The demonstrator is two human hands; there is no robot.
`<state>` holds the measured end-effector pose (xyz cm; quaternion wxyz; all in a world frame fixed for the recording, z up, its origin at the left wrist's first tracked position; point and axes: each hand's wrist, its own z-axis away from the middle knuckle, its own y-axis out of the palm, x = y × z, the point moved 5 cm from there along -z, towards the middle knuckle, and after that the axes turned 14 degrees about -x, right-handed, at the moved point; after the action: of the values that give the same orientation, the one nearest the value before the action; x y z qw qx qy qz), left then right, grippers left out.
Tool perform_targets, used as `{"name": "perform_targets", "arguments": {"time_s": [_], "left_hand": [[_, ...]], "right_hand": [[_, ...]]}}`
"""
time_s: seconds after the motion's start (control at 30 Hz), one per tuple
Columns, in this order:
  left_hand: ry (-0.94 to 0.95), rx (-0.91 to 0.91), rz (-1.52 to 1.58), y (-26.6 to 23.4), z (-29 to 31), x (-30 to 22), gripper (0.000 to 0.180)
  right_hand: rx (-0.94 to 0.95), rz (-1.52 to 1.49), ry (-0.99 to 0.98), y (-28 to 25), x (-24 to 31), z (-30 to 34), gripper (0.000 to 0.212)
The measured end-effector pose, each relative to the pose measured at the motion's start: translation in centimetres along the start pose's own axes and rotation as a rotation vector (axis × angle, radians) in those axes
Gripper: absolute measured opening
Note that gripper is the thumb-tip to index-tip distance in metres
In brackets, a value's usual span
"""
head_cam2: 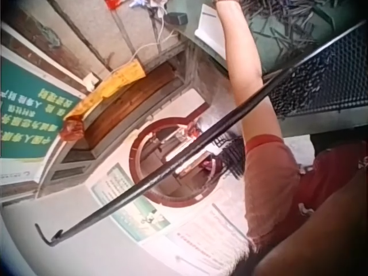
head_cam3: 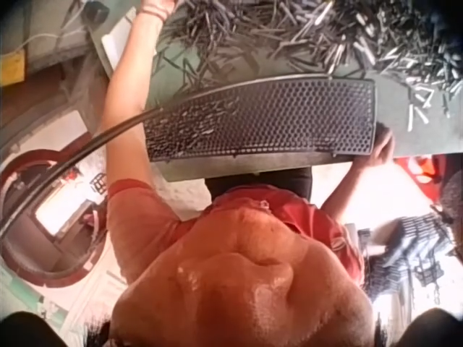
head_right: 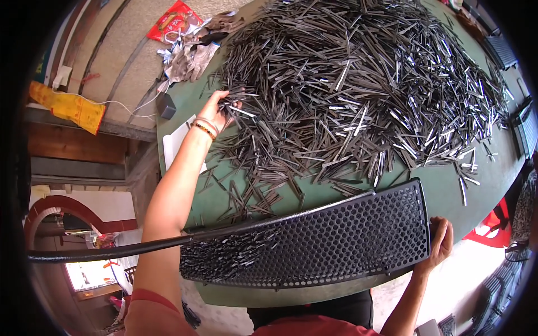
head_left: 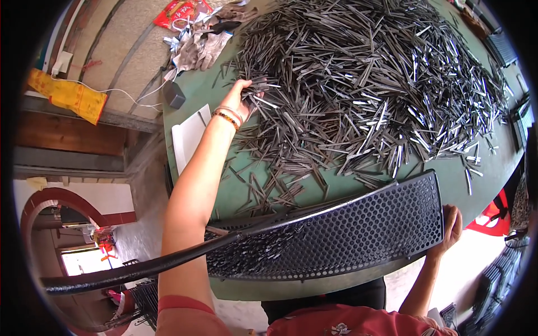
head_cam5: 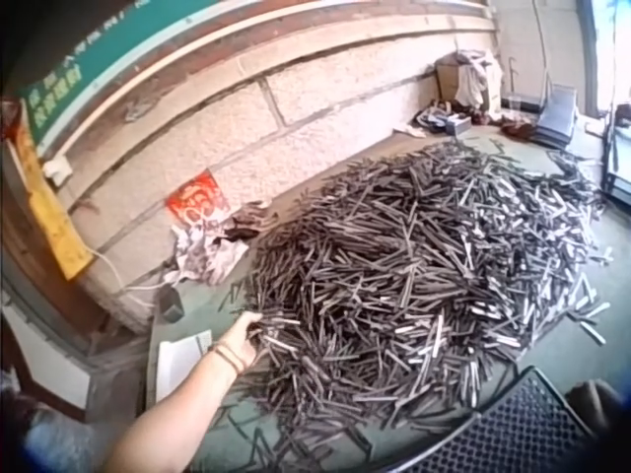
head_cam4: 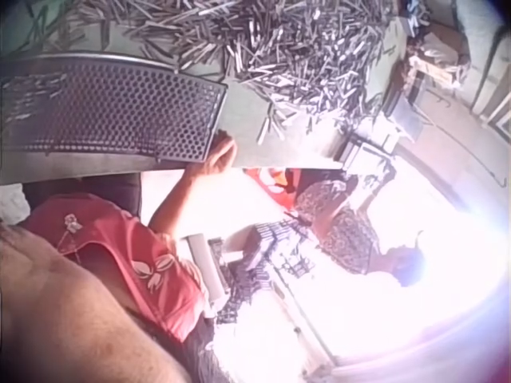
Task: Assembling metal components by inserting thin metal strips into a slotted frame.
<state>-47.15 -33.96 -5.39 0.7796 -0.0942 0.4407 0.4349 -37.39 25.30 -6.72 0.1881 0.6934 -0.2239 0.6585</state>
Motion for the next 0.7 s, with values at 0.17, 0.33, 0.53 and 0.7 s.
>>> {"name": "perform_targets", "arguments": {"time_s": [0.17,0.33,0.53,0.7], "left_hand": [[0.018,0.051,0.084,0.0,-0.3,0.3,0.018],[-0.025,-0.026,-0.201,-0.2,1.6,-1.5,0.01],[0.197,0.042,-1.238,3.8,6.4,-2.9,0.022],[0.457,0.019,-1.818,5.3,5.8,1.5,0.045]], "right_hand": [[-0.023,-0.007,0.007,0.3,0.1,0.2,0.025],[-0.006,-0.004,0.01,0.2,-0.1,0.1,0.025],[-0.075,0.026,-0.032,0.1,0.7,0.0,0.026],[-0.059,0.037,-0.035,0.6,0.4,0.3,0.026]]}}
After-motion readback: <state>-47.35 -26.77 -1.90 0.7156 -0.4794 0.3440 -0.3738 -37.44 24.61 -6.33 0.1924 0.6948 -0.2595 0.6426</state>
